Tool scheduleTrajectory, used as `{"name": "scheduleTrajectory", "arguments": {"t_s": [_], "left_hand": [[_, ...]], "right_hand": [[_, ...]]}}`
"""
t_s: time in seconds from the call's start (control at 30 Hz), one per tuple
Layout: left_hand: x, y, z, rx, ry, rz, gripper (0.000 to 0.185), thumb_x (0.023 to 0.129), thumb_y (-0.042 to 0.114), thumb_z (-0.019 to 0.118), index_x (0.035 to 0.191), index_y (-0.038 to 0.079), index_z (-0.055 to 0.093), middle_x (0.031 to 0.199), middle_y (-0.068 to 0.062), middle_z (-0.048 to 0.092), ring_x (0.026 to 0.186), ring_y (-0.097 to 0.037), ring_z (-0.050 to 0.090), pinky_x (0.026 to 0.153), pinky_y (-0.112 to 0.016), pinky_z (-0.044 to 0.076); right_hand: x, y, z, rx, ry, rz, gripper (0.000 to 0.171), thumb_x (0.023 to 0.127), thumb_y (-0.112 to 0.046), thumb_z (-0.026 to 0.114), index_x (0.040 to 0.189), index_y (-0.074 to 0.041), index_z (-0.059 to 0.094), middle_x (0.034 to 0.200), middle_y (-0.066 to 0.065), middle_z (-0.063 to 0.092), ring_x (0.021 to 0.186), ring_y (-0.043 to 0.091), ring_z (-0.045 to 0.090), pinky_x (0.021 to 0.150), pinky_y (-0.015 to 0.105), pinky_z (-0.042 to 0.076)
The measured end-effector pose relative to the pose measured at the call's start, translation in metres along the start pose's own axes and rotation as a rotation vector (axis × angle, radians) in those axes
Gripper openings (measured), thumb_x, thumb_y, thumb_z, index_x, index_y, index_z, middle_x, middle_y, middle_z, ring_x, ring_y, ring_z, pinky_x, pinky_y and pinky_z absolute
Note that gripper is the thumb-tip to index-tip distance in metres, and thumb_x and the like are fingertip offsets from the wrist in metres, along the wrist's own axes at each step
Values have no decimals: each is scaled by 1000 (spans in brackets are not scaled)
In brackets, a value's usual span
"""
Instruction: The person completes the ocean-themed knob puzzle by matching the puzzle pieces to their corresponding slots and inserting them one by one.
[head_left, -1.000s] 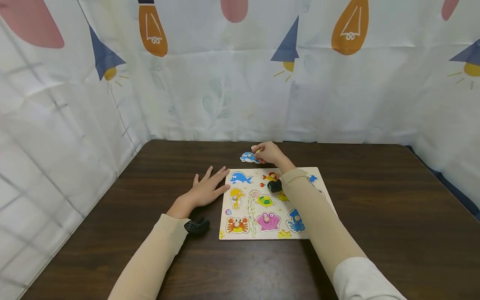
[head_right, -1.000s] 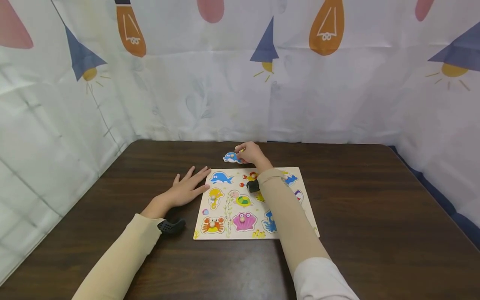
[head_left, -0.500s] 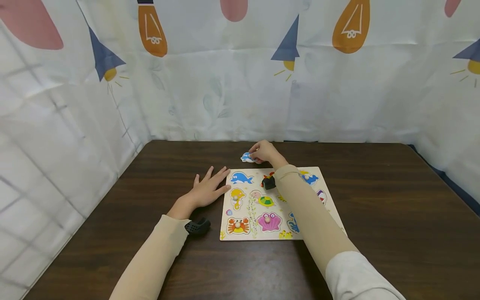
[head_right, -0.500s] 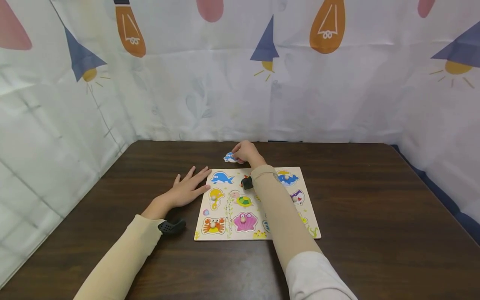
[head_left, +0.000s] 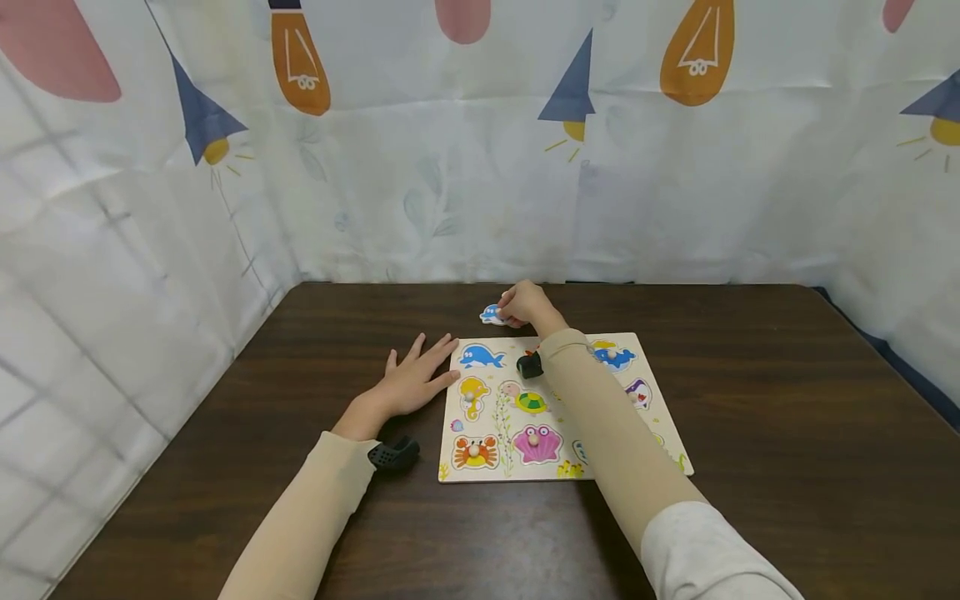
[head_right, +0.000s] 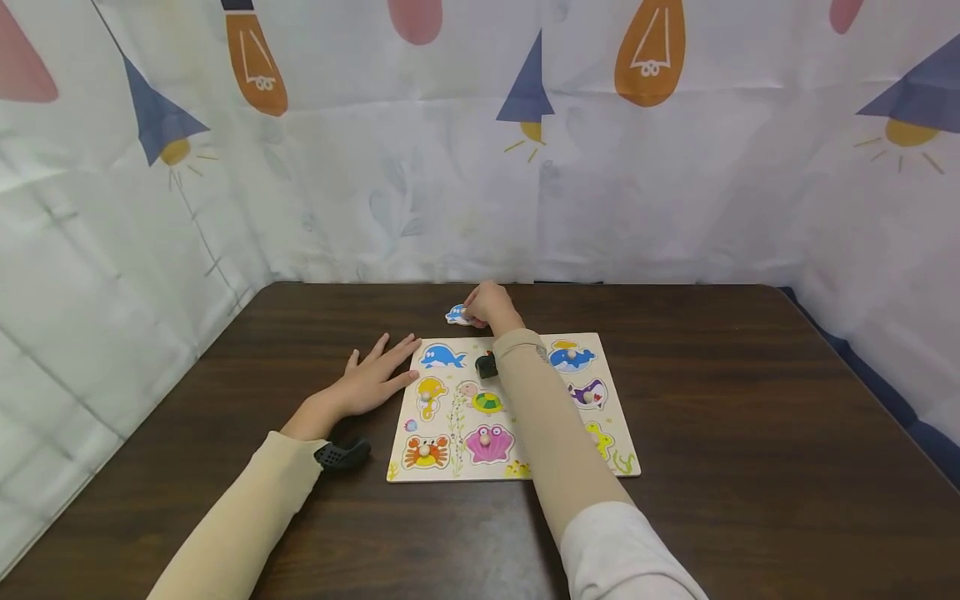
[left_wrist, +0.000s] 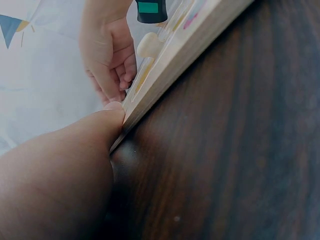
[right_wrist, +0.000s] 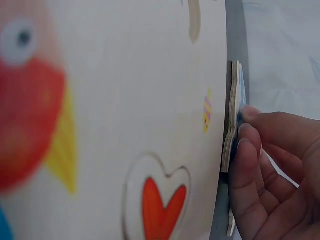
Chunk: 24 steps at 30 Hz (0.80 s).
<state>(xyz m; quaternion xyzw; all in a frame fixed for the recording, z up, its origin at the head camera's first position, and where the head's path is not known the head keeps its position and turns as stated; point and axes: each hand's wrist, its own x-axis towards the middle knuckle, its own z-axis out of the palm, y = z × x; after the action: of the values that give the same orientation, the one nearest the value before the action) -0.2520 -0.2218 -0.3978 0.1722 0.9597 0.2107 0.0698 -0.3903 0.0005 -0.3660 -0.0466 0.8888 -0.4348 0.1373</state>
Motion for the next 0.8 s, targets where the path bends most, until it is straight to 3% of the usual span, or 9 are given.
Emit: {"name": "scheduleTrajectory", "arguments": {"t_s": [0.4, 0.6, 0.8], "left_hand": [[-2, 2, 0, -4, -8, -7, 69, 108, 51, 44, 166, 21, 22, 171, -4, 14, 156, -38, -3, 113, -73, -8], [-1, 3, 0, -5, -7, -4, 69, 108, 50, 45, 166, 21, 23, 171, -5, 15, 156, -38, -3, 113, -74, -8], [-2, 1, -1, 0, -3, -11, 69, 108, 50, 45, 166, 21, 22, 171, -5, 15, 156, -38, -3, 113, -74, -8]], "right_hand": [[1, -2, 2, -56, 11, 49, 9, 96, -5, 73, 103, -1, 74, 99, 13, 68, 62, 14, 57, 60, 23, 54], [-2, -3, 0, -151, 4, 24, 9, 97, -9, 72, 103, -2, 74, 101, 12, 67, 61, 13, 55, 58, 22, 51], [-11, -7, -5, -203, -2, -56, 11, 98, -11, 72, 105, -2, 73, 93, 10, 68, 60, 12, 55, 59, 24, 49]]}}
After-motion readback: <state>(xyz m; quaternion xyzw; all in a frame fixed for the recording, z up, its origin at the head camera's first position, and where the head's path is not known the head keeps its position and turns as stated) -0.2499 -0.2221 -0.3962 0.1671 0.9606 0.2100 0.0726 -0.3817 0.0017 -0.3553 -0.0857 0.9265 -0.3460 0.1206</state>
